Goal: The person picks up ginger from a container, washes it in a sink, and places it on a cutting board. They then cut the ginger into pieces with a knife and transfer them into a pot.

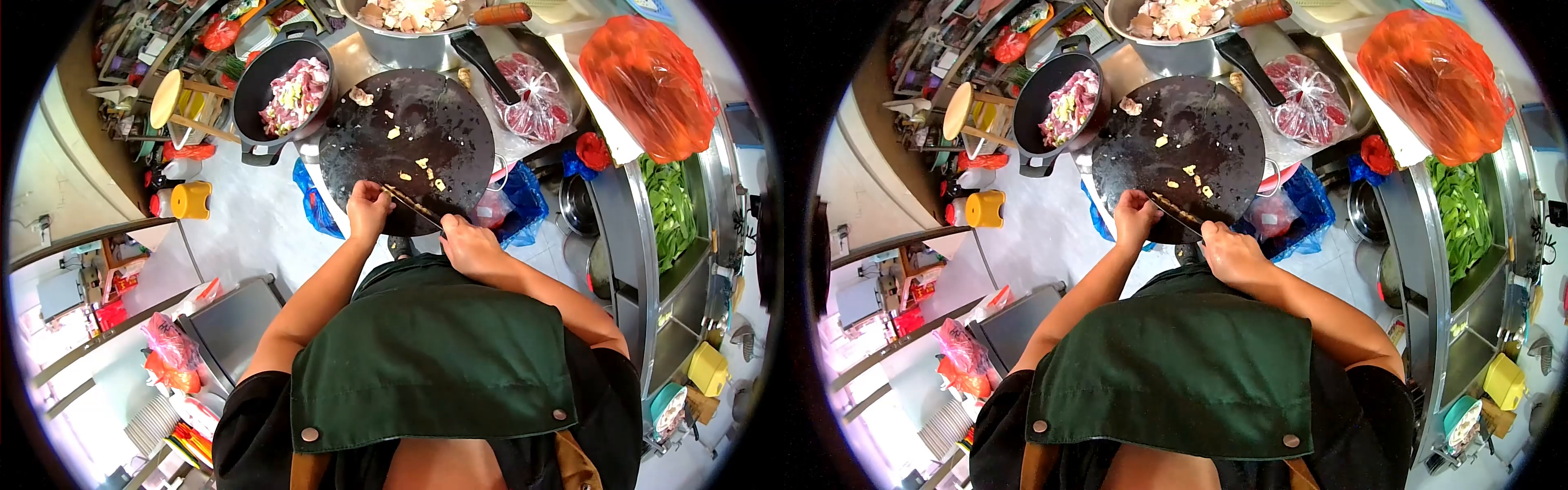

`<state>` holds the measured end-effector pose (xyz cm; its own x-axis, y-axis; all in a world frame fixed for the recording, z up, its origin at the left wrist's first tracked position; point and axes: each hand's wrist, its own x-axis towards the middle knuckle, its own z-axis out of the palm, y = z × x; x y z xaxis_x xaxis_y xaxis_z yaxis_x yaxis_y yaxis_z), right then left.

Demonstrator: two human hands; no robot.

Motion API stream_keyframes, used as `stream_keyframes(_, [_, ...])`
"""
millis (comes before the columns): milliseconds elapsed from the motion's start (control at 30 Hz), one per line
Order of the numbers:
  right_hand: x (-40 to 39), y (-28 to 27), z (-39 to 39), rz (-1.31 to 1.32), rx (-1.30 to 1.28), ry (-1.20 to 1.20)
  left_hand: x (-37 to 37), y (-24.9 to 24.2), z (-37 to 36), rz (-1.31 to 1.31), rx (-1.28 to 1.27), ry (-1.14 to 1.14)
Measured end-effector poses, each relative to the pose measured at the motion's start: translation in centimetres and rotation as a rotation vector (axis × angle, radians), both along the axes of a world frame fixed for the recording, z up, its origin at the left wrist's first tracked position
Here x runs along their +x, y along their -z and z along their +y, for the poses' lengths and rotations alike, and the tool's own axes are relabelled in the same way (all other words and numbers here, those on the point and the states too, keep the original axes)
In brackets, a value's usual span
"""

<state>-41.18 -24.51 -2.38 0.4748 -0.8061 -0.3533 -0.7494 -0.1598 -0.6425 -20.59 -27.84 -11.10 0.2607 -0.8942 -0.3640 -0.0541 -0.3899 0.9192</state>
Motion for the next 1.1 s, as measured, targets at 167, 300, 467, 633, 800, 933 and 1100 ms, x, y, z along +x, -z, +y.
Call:
stream_keyframes(167, [-0.2,-0.1,0.2,-0.003,-0.045,-0.01,-0.2,-0.6,-0.4,-0.065,0.048,0.003])
stream_keyframes(300, [-0.2,-0.4,-0.1,0.032,-0.051,-0.02,-0.3,-0.8,-0.6,-0.087,0.062,0.011])
stream_keyframes(467, [1.6,0.8,-0.8,0.082,-0.004,-0.007,0.0,-0.2,-0.7,-0.072,0.086,0.017])
stream_keyframes(633, [2.3,1.6,-3.1,0.03,0.076,0.05,1.0,-0.9,0.0,-0.432,-0.015,0.206])
stream_keyframes(800, [0.7,1.3,-2.9,0.002,0.099,0.018,2.7,-1.2,-0.2,-0.784,-0.704,0.558])
stream_keyframes(933, [0.5,0.7,-2.3,0.014,0.042,-0.02,2.8,-1.2,-0.2,-0.814,-0.751,0.625])
stream_keyframes(1100, [0.0,0.1,-2.6,0.045,0.019,-0.094,3.0,-0.5,0.1,-0.871,-0.751,0.642])
